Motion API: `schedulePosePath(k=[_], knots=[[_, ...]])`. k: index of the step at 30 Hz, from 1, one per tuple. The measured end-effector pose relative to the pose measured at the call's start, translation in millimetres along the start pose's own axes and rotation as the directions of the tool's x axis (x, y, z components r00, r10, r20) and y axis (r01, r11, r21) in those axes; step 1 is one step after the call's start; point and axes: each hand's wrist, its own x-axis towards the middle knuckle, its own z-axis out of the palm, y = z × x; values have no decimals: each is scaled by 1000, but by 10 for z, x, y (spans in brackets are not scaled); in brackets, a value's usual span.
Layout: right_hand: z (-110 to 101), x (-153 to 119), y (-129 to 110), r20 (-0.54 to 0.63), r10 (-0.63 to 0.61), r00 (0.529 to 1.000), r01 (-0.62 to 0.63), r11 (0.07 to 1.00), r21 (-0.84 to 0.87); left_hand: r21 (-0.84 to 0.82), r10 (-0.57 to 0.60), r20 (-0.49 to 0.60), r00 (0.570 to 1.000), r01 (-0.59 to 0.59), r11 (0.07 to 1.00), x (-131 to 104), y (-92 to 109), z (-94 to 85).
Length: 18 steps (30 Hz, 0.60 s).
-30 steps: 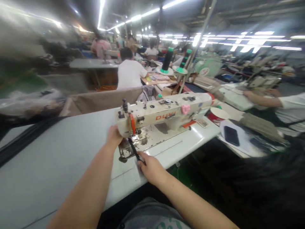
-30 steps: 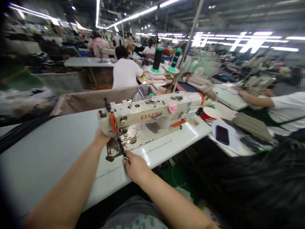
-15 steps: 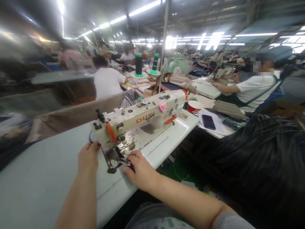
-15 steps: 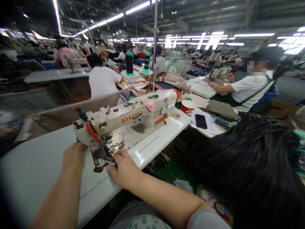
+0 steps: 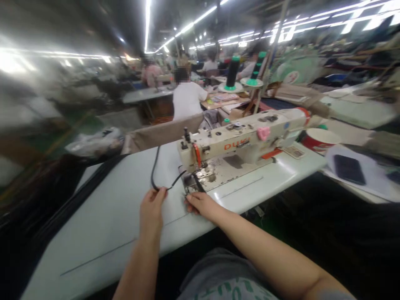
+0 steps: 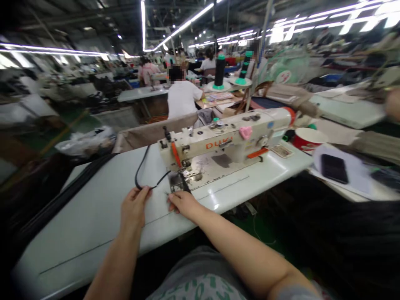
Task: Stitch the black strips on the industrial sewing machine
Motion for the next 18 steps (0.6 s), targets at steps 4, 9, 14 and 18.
schedulePosePath(k=[4, 9, 14, 18], knots=[[83, 194, 22, 72, 4, 997, -7, 999, 36, -115, 21, -12, 1000, -22, 993, -181, 57, -127], [191, 286, -32, 131, 3, 991, -8, 999, 34, -122, 55, -26, 998, -58, 991, -383, 95, -269], [319, 279, -143, 241, -20, 970, 11, 999, 37, -118, 57, -43, 997, -62, 991, -512, 113, -350], [397, 290, -198, 263, -74, 962, 69, 997, 30, -150, 64, -63, 996, -73, 986, -590, 130, -374]])
